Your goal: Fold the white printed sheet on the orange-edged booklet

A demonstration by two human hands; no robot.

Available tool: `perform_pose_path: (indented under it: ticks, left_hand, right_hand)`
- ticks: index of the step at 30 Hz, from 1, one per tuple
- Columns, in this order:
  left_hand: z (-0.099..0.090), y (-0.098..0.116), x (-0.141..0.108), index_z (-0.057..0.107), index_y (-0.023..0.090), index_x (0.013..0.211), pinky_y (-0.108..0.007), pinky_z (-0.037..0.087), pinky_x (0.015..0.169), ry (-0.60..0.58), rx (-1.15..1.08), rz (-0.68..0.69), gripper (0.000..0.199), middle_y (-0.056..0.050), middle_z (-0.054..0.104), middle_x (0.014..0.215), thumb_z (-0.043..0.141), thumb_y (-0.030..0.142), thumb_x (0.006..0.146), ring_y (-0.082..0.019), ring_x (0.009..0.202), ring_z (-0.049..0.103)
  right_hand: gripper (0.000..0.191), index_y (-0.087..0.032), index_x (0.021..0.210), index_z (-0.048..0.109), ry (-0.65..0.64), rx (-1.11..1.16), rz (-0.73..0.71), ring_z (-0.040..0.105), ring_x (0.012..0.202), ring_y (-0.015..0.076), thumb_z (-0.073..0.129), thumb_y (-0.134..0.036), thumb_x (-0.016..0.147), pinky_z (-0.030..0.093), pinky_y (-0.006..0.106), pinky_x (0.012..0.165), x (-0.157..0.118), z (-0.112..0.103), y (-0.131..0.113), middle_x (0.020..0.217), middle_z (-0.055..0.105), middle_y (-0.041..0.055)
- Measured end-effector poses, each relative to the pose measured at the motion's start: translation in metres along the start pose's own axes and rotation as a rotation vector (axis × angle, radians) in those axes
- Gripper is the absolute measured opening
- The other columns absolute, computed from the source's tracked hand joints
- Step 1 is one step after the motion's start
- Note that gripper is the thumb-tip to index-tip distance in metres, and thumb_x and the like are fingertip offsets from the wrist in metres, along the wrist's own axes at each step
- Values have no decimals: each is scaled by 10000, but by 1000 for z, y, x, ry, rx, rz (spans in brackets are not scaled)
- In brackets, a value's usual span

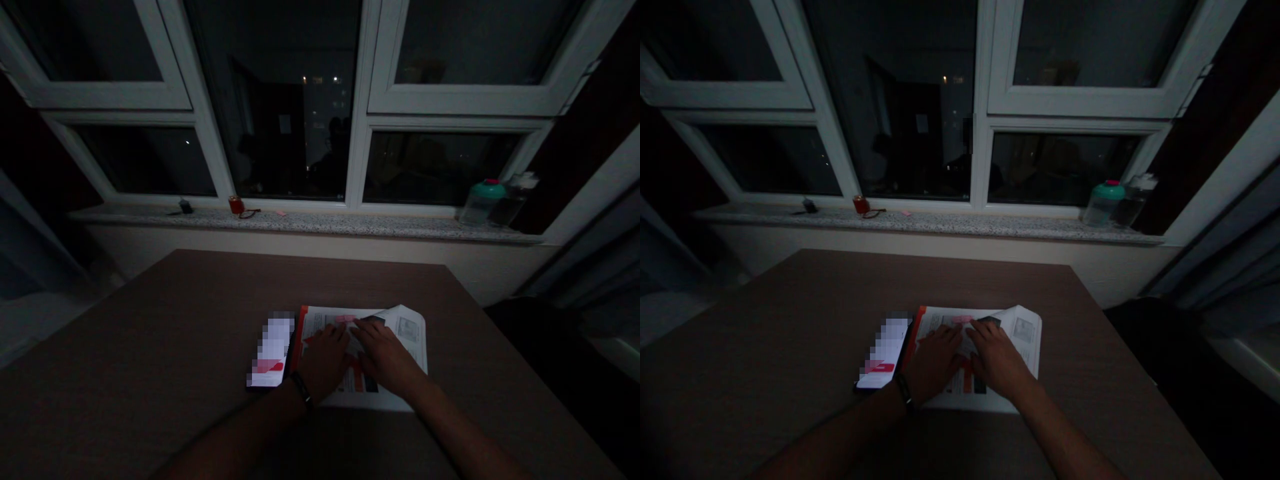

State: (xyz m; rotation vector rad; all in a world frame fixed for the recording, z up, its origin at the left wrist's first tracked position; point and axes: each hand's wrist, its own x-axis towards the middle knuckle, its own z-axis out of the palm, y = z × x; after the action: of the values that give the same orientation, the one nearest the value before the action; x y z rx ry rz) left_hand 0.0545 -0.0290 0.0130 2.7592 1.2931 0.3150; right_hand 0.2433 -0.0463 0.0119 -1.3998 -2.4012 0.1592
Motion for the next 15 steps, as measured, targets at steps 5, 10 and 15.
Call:
perform_pose_path:
  ticks: [5, 10, 15]
  left_hand:
    - [-1, 0, 0, 506, 150, 1274, -435, 418, 977, 17, -11, 21, 355, -101, 501, 1391, 519, 217, 926, -289, 1224, 441]
    - [-4, 2, -1, 493, 180, 1283, -449, 409, 965, 19, -4, 33, 351, -94, 474, 1417, 492, 214, 934, -292, 1221, 435]
    - [-8, 3, -1, 496, 189, 1269, -449, 415, 945, 3, 5, 40, 350, -84, 439, 1454, 505, 216, 920, -298, 1197, 441]
  right_hand:
    - [528, -180, 1348, 510, 10, 17, 23, 427, 1235, 298, 537, -113, 825, 409, 463, 983, 0, 3, 0, 1446, 476, 106]
    - [512, -179, 1357, 508, 19, 48, 48, 443, 1212, 303, 545, -145, 847, 414, 469, 960, 0, 4, 1, 1417, 508, 121]
    - [500, -186, 1354, 509, 7, 50, 65, 436, 1227, 300, 544, -166, 855, 406, 465, 981, 0, 2, 0, 1422, 501, 116]
